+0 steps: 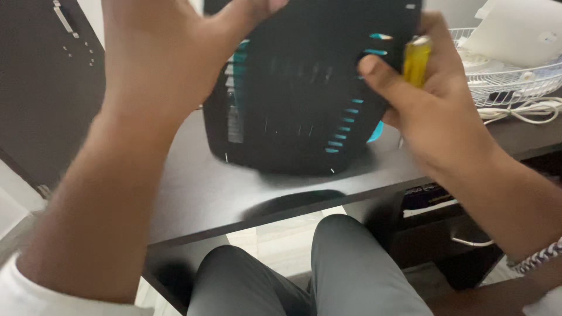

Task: The person aligns a black plastic cover over a teal electronics housing and secures it by tightening four screws with a yellow-handled screwdriver. The device is placed on a dark desk next to a white fan.

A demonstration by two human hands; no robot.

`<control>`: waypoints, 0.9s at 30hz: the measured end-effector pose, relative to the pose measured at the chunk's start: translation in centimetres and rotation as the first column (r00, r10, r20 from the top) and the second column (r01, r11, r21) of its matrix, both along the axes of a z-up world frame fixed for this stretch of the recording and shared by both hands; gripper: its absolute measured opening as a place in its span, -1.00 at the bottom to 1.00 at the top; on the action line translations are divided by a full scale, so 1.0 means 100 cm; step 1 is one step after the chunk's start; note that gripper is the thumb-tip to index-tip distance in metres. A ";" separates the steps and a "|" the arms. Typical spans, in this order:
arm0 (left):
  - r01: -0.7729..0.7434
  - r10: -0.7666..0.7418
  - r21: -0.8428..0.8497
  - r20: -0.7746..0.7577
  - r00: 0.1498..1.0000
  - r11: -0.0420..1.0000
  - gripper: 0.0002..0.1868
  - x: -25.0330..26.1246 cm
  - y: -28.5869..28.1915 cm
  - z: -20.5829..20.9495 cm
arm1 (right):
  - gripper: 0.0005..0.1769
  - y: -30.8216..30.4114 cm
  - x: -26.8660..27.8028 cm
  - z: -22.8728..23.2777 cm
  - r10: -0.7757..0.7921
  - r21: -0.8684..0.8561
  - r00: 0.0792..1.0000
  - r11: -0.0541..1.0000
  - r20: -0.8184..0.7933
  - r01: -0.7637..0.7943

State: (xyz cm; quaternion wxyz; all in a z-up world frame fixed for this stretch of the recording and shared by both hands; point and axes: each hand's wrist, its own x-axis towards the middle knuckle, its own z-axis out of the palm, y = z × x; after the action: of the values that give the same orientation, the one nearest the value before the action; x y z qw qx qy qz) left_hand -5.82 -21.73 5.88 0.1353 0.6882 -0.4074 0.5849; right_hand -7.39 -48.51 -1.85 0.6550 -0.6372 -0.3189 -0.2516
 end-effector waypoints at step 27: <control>0.167 -0.712 -0.695 -0.659 0.242 0.700 -0.43 0.034 0.042 -0.079 | -0.45 -0.090 0.058 -0.046 -0.341 -0.296 0.917 0.916 -0.209 0.273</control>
State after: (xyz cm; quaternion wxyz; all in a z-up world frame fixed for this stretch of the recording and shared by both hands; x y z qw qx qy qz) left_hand -2.45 -17.54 -2.03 0.6670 0.6761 -0.2860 0.1277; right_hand -1.55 -57.55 -6.48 0.5531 -0.7871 -0.1571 -0.2233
